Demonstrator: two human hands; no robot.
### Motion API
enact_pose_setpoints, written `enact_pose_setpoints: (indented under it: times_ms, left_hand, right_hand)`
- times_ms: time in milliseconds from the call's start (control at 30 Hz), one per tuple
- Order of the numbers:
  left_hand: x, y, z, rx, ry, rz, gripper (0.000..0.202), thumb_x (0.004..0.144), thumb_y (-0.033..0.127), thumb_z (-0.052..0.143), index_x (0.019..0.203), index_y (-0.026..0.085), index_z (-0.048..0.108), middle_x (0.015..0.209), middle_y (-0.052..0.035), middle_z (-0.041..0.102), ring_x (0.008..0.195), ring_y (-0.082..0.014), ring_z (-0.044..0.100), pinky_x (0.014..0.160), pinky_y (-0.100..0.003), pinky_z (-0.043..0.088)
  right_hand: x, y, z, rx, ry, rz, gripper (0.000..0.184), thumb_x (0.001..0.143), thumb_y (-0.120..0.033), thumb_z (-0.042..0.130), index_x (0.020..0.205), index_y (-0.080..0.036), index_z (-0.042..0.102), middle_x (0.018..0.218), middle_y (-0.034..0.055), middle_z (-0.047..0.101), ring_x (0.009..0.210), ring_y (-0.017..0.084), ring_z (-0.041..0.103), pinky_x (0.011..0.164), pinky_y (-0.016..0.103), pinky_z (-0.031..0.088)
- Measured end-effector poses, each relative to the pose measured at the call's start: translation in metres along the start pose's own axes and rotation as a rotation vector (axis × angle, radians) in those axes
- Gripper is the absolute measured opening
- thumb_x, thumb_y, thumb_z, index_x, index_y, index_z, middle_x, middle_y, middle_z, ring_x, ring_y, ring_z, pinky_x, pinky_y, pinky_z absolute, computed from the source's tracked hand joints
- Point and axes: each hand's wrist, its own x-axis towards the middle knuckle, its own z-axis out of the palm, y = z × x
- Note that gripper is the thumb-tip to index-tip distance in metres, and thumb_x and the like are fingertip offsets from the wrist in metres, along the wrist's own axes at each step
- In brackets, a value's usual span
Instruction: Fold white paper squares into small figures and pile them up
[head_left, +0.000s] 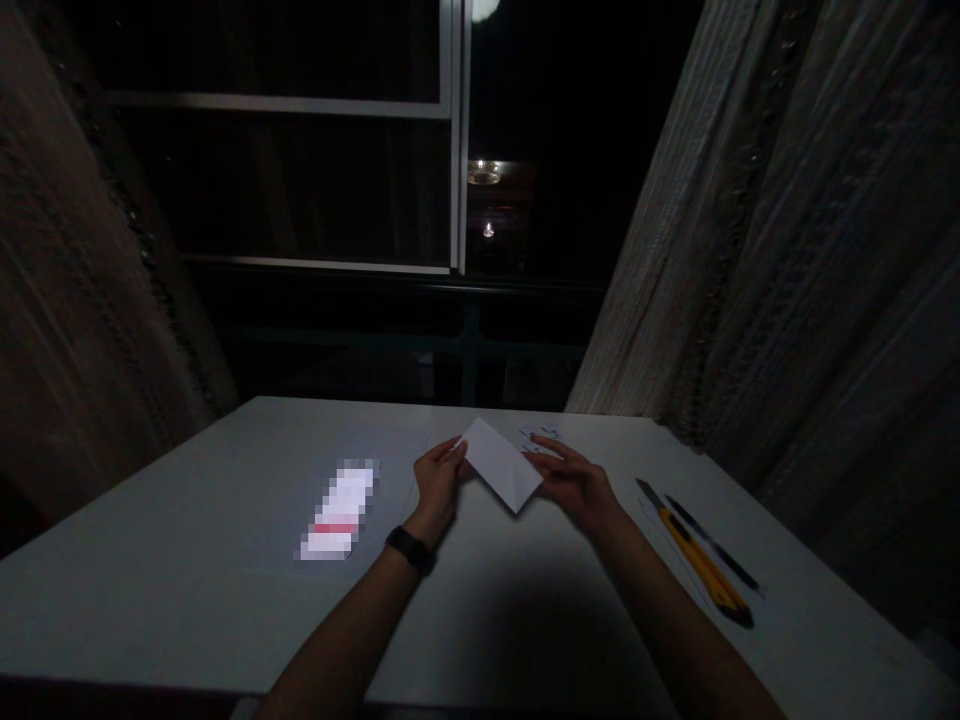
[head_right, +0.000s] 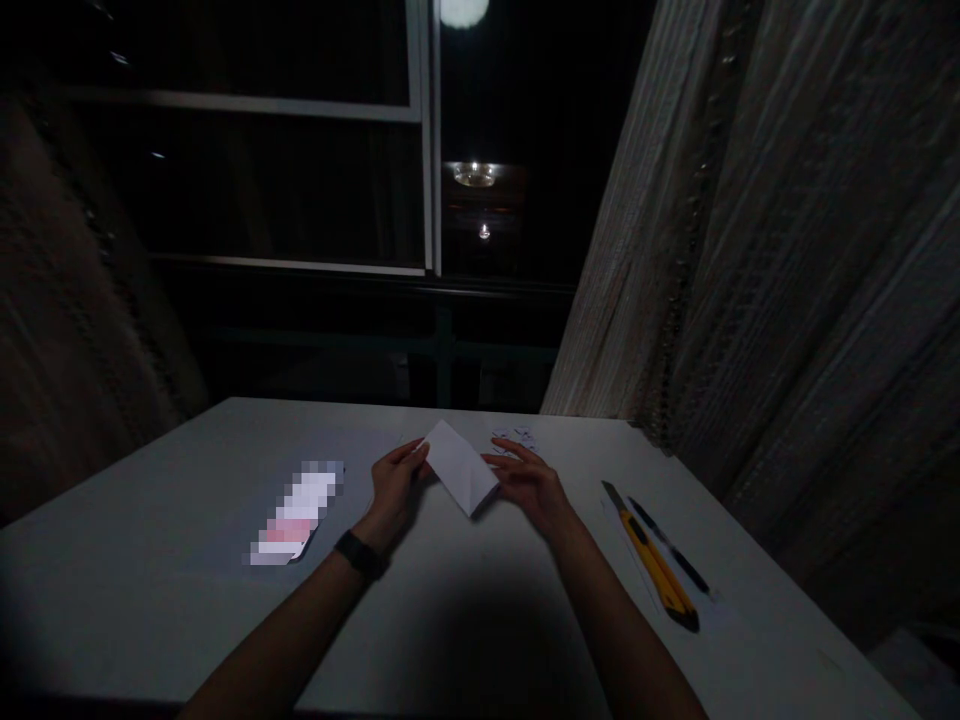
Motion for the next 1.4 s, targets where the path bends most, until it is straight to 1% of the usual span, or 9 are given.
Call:
enact_pose_setpoints:
  times_ms: [67,133,300,400,500,633,800,967,1400]
  left_hand:
    - [-0.003,0.000,0.003,0.081,-0.073,0.003,0.034,0.057,0.023,0.073,0.086,0.007,0.066,0.077,-0.0114,0.068,0.065,-0.0167,0.063,0.062,-0.027,0.051]
    - [-0.009,-0.001,0.007,0.170,-0.162,0.010,0.032,0.056,0.023,0.073,0.083,0.007,0.067,0.073,-0.0114,0.068,0.061,-0.0164,0.062,0.057,-0.026,0.050]
    - [-0.023,0.001,0.017,0.286,-0.285,-0.008,0.029,0.055,0.021,0.074,0.081,0.008,0.069,0.062,-0.0077,0.067,0.052,-0.0141,0.059,0.050,-0.023,0.047]
    - [-0.023,0.003,0.018,0.278,-0.327,-0.025,0.033,0.055,0.022,0.074,0.084,0.009,0.068,0.060,-0.0066,0.066,0.051,-0.0139,0.059,0.050,-0.022,0.047]
    - [-0.020,0.005,0.015,0.247,-0.363,-0.044,0.037,0.055,0.025,0.074,0.087,0.009,0.068,0.065,-0.0082,0.067,0.056,-0.0157,0.061,0.054,-0.024,0.048]
    - [-0.018,0.006,0.012,0.170,-0.397,-0.081,0.036,0.054,0.027,0.075,0.083,0.008,0.068,0.076,-0.0121,0.068,0.064,-0.0182,0.062,0.060,-0.027,0.049]
    - [-0.019,0.007,0.011,0.047,-0.442,-0.172,0.036,0.055,0.024,0.076,0.086,0.009,0.067,0.081,-0.0115,0.066,0.069,-0.0175,0.061,0.065,-0.028,0.048]
    - [-0.019,0.007,0.010,0.006,-0.484,-0.217,0.033,0.055,0.024,0.075,0.082,0.007,0.067,0.075,-0.0098,0.064,0.067,-0.0159,0.060,0.064,-0.027,0.046]
    - [-0.020,0.009,0.011,0.012,-0.463,-0.225,0.034,0.050,0.023,0.077,0.079,0.008,0.067,0.071,-0.0079,0.063,0.062,-0.0147,0.058,0.060,-0.025,0.045]
  right_hand:
    - [0.001,0.004,0.000,0.018,0.042,0.084,0.040,0.069,-0.040,0.057,0.102,-0.017,0.060,0.093,0.0110,0.067,0.081,0.022,0.062,0.068,0.033,0.046]
    - [0.001,0.012,0.005,-0.065,0.078,0.141,0.040,0.069,-0.045,0.059,0.094,-0.015,0.063,0.083,0.0099,0.068,0.070,0.020,0.063,0.060,0.030,0.045]
    - [-0.006,0.026,0.024,-0.227,0.046,0.094,0.041,0.058,-0.042,0.071,0.082,-0.009,0.067,0.070,0.0077,0.068,0.059,0.018,0.060,0.056,0.027,0.041]
    - [-0.009,0.024,0.030,-0.188,0.114,0.089,0.039,0.055,-0.041,0.073,0.077,-0.010,0.067,0.066,0.0072,0.068,0.056,0.018,0.059,0.055,0.028,0.041]
    - [-0.007,0.023,0.030,-0.123,0.117,0.107,0.038,0.053,-0.039,0.074,0.076,-0.010,0.067,0.065,0.0074,0.068,0.055,0.019,0.060,0.056,0.030,0.043]
    - [-0.006,0.024,0.028,-0.074,0.085,0.126,0.041,0.051,-0.038,0.076,0.079,-0.009,0.067,0.068,0.0089,0.068,0.058,0.021,0.061,0.059,0.032,0.043]
    - [-0.009,0.022,0.030,-0.049,0.040,0.151,0.039,0.054,-0.036,0.075,0.080,-0.009,0.066,0.067,0.0077,0.067,0.056,0.019,0.059,0.058,0.030,0.042]
    - [-0.011,0.022,0.030,-0.010,0.000,0.167,0.033,0.057,-0.031,0.074,0.080,-0.008,0.065,0.068,0.0070,0.066,0.057,0.017,0.058,0.058,0.029,0.041]
    - [-0.011,0.024,0.034,0.000,-0.020,0.178,0.034,0.055,-0.033,0.075,0.077,-0.008,0.065,0.065,0.0065,0.065,0.057,0.018,0.059,0.059,0.030,0.042]
